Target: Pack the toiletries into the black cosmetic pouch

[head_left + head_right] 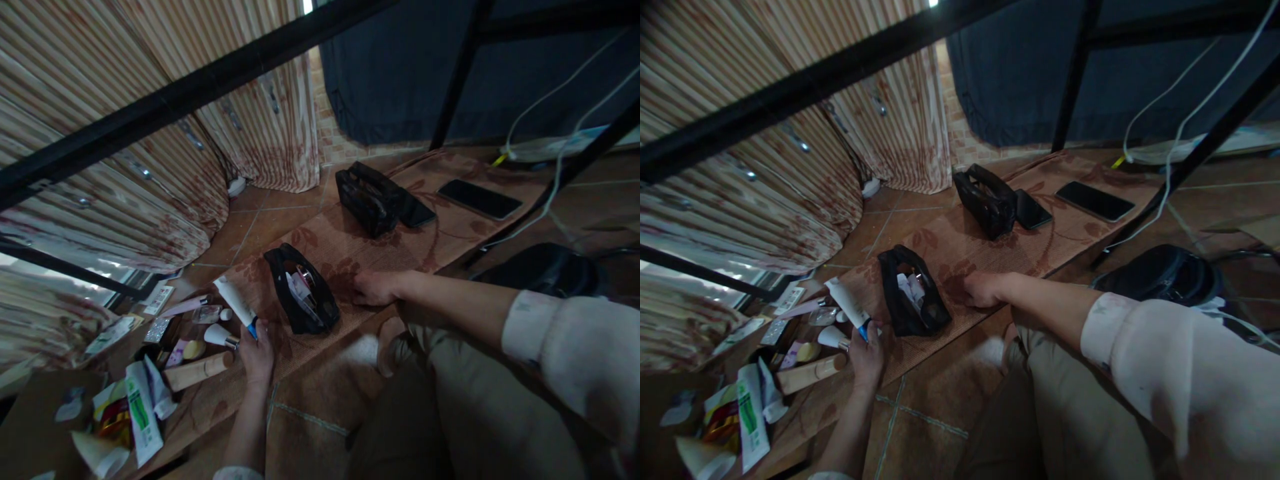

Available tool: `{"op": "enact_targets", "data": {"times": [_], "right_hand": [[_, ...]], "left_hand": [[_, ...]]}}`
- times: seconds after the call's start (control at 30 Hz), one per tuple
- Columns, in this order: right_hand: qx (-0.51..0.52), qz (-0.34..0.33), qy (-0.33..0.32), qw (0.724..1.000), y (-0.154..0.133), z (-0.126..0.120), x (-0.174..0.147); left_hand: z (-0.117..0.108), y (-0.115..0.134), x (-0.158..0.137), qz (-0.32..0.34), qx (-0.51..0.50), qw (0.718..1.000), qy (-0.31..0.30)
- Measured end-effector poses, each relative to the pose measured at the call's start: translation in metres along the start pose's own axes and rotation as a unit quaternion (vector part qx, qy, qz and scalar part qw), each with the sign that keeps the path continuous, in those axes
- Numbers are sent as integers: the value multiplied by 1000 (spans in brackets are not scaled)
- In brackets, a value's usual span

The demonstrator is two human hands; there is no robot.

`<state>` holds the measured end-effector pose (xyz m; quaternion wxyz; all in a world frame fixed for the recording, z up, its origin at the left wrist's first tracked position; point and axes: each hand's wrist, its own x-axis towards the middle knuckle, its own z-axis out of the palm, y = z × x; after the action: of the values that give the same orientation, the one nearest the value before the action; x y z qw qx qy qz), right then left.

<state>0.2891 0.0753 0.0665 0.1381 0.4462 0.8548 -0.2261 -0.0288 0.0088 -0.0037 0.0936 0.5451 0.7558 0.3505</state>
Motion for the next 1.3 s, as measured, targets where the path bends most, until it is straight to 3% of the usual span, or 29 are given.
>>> {"op": "enact_targets", "data": {"times": [1.3], "right_hand": [[-12, -17, 3, 1000, 4, 4, 3]], "left_hand": [[1, -1, 0, 3, 24, 1000, -1]]}}
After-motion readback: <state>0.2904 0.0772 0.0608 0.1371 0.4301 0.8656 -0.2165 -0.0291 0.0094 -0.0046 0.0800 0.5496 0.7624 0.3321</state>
